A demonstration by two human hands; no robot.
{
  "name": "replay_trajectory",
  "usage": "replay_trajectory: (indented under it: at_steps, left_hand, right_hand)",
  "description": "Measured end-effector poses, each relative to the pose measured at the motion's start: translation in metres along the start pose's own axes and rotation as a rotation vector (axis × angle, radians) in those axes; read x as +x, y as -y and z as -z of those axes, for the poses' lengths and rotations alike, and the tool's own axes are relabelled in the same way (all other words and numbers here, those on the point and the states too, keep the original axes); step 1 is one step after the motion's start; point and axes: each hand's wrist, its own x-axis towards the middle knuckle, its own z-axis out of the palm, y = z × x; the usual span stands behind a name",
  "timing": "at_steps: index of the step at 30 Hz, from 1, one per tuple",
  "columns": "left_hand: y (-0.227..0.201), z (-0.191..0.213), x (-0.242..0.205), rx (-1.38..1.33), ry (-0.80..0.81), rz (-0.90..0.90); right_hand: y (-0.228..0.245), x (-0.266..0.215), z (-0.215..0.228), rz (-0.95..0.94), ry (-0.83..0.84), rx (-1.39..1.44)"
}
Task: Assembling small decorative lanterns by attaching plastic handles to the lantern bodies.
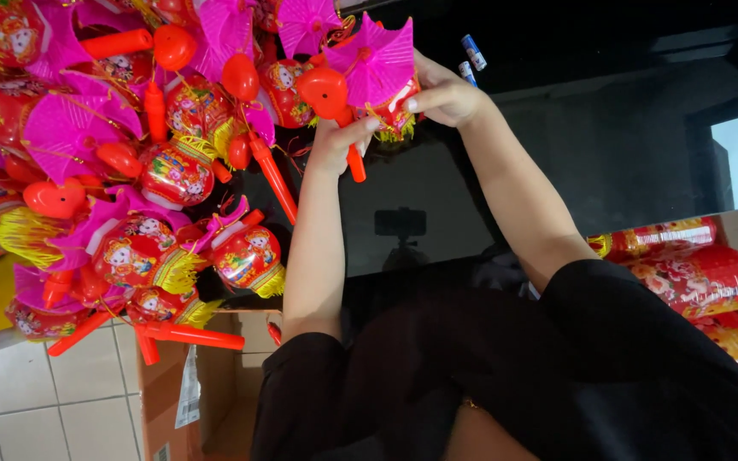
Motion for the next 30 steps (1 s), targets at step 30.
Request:
replay_trajectory:
  at_steps: [30]
  left_hand:
    - [0.01, 0.021, -0.003, 0.062, -0.202, -0.279]
  right_hand:
    - [-0.02, 0.007, -0.03, -0.574, 0.133, -0.031]
